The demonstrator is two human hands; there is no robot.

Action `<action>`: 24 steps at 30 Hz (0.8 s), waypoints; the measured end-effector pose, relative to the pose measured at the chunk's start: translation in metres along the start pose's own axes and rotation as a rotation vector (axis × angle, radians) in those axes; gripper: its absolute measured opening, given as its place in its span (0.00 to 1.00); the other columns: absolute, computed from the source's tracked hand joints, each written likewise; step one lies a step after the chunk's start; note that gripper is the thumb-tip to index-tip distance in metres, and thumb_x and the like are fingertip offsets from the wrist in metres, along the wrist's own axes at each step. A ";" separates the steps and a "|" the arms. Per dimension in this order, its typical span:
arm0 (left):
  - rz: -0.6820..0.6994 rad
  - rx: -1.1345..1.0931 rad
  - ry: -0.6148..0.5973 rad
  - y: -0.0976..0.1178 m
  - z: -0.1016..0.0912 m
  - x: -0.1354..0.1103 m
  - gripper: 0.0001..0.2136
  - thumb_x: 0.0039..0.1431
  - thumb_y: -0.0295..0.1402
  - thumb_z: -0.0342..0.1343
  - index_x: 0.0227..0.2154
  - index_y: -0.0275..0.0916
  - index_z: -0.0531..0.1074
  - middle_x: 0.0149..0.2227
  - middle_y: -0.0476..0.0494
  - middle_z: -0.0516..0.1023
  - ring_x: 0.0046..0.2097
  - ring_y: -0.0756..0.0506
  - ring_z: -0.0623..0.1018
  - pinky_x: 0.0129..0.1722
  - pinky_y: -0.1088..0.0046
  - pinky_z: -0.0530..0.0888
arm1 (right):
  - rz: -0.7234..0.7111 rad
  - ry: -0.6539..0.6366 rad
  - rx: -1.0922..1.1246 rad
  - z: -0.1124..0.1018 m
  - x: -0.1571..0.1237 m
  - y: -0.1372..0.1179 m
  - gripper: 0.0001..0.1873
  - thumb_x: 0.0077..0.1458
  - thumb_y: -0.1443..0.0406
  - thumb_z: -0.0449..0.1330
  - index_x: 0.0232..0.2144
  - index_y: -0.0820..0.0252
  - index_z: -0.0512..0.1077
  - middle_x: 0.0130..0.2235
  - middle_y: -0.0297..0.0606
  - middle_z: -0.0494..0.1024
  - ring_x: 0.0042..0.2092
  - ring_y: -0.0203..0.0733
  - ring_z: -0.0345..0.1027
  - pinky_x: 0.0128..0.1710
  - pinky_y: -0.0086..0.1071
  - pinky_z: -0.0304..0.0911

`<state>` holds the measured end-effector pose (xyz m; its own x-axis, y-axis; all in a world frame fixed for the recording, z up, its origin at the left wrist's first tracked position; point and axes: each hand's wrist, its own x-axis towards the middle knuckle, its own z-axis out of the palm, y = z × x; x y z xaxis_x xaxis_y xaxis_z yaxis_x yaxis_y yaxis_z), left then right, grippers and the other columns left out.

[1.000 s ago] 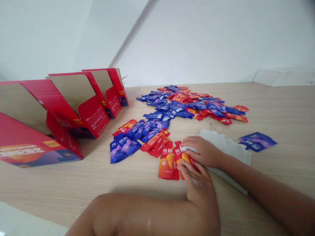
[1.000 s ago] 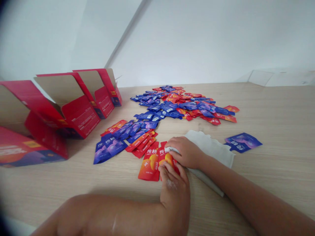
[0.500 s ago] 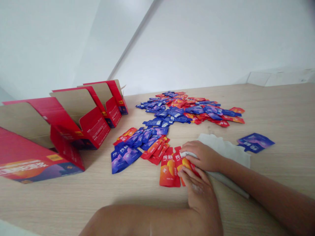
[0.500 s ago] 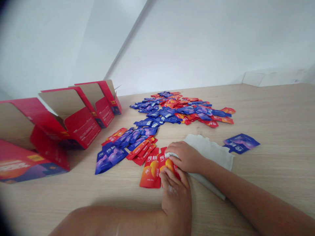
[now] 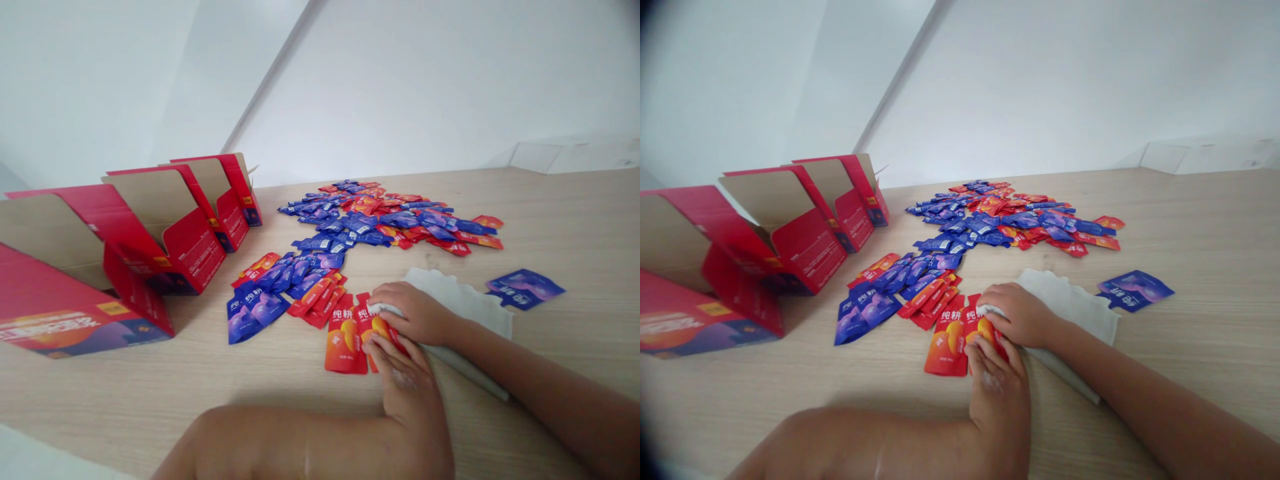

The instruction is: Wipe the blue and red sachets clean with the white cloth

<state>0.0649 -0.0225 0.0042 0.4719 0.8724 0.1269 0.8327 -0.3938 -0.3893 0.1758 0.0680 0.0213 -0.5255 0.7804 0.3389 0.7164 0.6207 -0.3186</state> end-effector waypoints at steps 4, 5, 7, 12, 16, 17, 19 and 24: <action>-0.012 -0.051 0.027 -0.001 -0.001 0.000 0.19 0.56 0.26 0.49 0.50 0.25 0.66 0.47 0.18 0.71 0.48 0.32 0.73 0.48 0.50 0.69 | -0.001 0.009 0.001 0.001 0.000 0.001 0.14 0.53 0.67 0.52 0.42 0.59 0.71 0.45 0.41 0.74 0.47 0.45 0.65 0.48 0.41 0.59; -0.016 -0.067 0.036 -0.001 -0.001 0.000 0.18 0.55 0.25 0.49 0.49 0.24 0.67 0.46 0.17 0.71 0.47 0.32 0.73 0.48 0.50 0.69 | -0.003 0.013 0.001 0.001 -0.001 0.001 0.14 0.53 0.67 0.52 0.42 0.59 0.71 0.45 0.41 0.74 0.46 0.45 0.65 0.48 0.41 0.59; -0.018 -0.068 0.036 -0.001 0.000 0.001 0.18 0.55 0.24 0.49 0.50 0.24 0.66 0.46 0.17 0.71 0.47 0.32 0.73 0.48 0.49 0.68 | -0.008 0.017 0.002 0.002 -0.001 0.002 0.14 0.53 0.67 0.52 0.42 0.58 0.71 0.45 0.41 0.74 0.46 0.45 0.66 0.47 0.41 0.59; 0.025 0.048 -0.037 0.000 0.000 0.001 0.20 0.56 0.25 0.46 0.52 0.28 0.64 0.48 0.20 0.70 0.48 0.32 0.72 0.48 0.49 0.68 | -0.011 0.015 0.000 0.001 0.000 0.001 0.14 0.53 0.67 0.52 0.42 0.58 0.71 0.44 0.41 0.74 0.46 0.45 0.66 0.48 0.41 0.59; 0.043 0.093 -0.072 0.000 -0.002 0.000 0.20 0.57 0.25 0.45 0.53 0.29 0.63 0.49 0.20 0.70 0.48 0.33 0.72 0.48 0.50 0.68 | -0.004 0.006 -0.008 0.001 0.000 0.001 0.14 0.53 0.67 0.52 0.42 0.58 0.71 0.45 0.41 0.74 0.47 0.45 0.65 0.48 0.41 0.59; 0.046 0.097 -0.074 0.000 -0.002 0.000 0.20 0.57 0.26 0.45 0.53 0.29 0.63 0.49 0.20 0.70 0.48 0.33 0.72 0.48 0.51 0.68 | -0.002 0.002 -0.011 0.001 0.000 0.001 0.14 0.53 0.68 0.52 0.42 0.59 0.71 0.45 0.41 0.74 0.47 0.45 0.65 0.48 0.41 0.59; 0.047 0.099 -0.070 -0.001 -0.002 0.000 0.20 0.57 0.26 0.45 0.53 0.29 0.63 0.49 0.20 0.69 0.48 0.33 0.72 0.48 0.51 0.68 | 0.004 -0.001 -0.014 0.001 -0.001 0.002 0.14 0.53 0.68 0.53 0.42 0.59 0.71 0.45 0.41 0.74 0.47 0.45 0.65 0.48 0.41 0.59; 0.042 0.083 -0.050 -0.001 -0.002 0.001 0.20 0.57 0.26 0.46 0.53 0.28 0.64 0.48 0.20 0.71 0.48 0.33 0.73 0.48 0.50 0.69 | -0.004 -0.001 -0.018 0.001 0.000 0.001 0.14 0.53 0.68 0.52 0.42 0.58 0.71 0.46 0.41 0.73 0.47 0.46 0.65 0.47 0.41 0.59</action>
<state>0.0649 -0.0216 0.0071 0.4891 0.8699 0.0637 0.7846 -0.4069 -0.4679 0.1763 0.0688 0.0198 -0.5288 0.7781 0.3389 0.7224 0.6223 -0.3015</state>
